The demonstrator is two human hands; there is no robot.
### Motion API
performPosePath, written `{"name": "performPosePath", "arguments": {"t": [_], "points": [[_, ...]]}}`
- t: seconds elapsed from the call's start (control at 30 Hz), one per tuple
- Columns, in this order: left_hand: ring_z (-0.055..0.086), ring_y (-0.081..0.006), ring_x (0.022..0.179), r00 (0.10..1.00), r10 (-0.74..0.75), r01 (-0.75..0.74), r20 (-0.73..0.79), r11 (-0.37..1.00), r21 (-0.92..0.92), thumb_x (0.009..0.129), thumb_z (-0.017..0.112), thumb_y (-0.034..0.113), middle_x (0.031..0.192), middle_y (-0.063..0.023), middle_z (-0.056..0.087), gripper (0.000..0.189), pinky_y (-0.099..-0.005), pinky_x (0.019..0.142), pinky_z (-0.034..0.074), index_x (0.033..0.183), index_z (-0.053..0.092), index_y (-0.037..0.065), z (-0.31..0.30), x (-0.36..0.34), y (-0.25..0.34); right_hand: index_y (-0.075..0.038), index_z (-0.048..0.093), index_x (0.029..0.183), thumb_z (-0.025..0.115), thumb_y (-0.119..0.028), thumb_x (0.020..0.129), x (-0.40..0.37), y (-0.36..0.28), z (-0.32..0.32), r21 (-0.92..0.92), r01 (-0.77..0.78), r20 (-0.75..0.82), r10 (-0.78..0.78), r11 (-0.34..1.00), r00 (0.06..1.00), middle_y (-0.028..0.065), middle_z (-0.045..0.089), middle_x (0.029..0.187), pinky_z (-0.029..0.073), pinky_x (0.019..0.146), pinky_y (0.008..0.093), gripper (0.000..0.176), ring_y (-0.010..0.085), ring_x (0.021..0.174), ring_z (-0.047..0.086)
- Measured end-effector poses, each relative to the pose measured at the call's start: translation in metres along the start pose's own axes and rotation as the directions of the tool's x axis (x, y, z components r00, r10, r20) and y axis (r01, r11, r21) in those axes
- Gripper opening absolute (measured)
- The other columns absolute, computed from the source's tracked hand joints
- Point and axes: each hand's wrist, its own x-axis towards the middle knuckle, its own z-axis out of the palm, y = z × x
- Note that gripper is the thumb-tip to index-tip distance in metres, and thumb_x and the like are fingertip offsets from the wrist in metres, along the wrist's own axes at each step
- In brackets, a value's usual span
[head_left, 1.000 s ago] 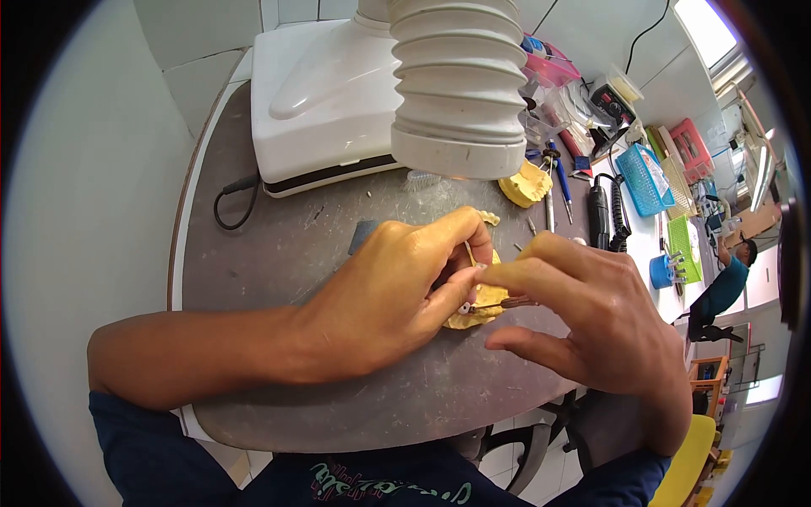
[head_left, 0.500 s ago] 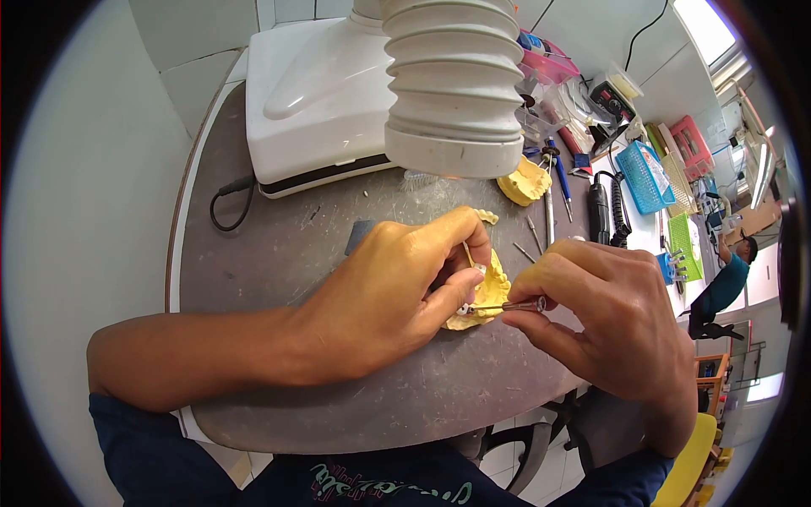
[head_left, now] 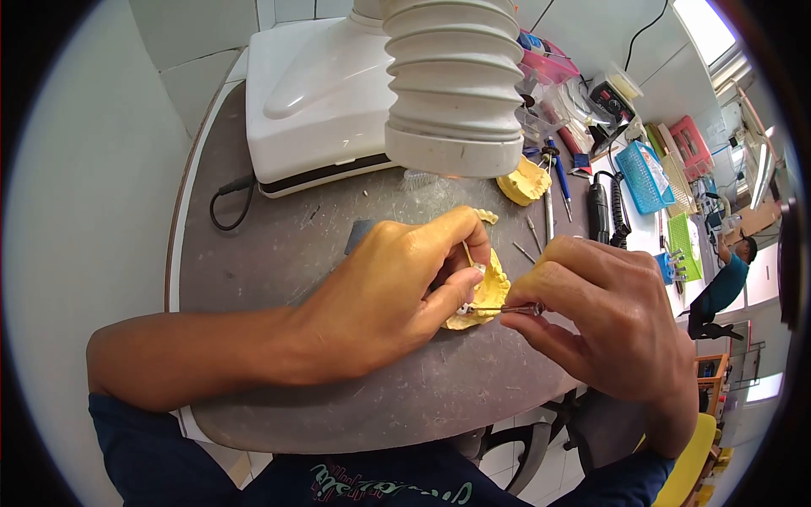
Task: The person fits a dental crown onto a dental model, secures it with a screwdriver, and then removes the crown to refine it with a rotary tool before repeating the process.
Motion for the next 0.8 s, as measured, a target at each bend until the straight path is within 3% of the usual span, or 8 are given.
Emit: {"name": "performPosePath", "arguments": {"t": [0.53, 0.63, 0.8], "points": [[0.07, -0.0148, 0.083, 1.0, -0.004, 0.003, 0.007, 1.0, 0.023, 0.101, 0.065, 0.007, 0.091, -0.0124, 0.071, 0.015, -0.0285, 0.067, 0.052, 0.11, 0.058, -0.003, -0.0007, -0.0003, 0.0016, -0.006, 0.07, 0.088, 0.088, -0.017, 0.077, 0.0032, 0.0004, 0.0055, -0.046, 0.073, -0.02, -0.074, 0.996, 0.997, 0.0067, 0.059, 0.077, 0.049, 0.057, 0.0377, 0.023, 0.0239, 0.065, 0.061], [0.07, -0.0156, 0.083, 1.0, -0.003, 0.003, 0.019, 1.0, -0.017, 0.101, 0.064, 0.007, 0.092, -0.0127, 0.071, 0.015, -0.0289, 0.067, 0.053, 0.11, 0.058, -0.004, -0.0004, -0.0002, -0.001, -0.006, 0.068, 0.085, 0.086, -0.02, 0.079, 0.0039, 0.0001, 0.0021, 0.006, 0.034, 0.038, -0.034, 0.999, 0.999, 0.0062, 0.059, 0.077, 0.047, 0.056, 0.0377, 0.023, 0.0241, 0.063, 0.061], [0.07, -0.0161, 0.084, 1.0, 0.009, -0.008, 0.019, 1.0, -0.021, 0.102, 0.064, 0.007, 0.092, -0.0132, 0.072, 0.015, -0.0295, 0.069, 0.054, 0.111, 0.058, -0.004, -0.0004, -0.0001, -0.0012, -0.006, 0.066, 0.082, 0.085, -0.023, 0.082, 0.0014, 0.0027, 0.0039, -0.087, -0.008, 0.16, 0.022, 0.996, 0.987, 0.0064, 0.057, 0.074, 0.046, 0.055, 0.0372, 0.026, 0.0258, 0.062, 0.059]]}}
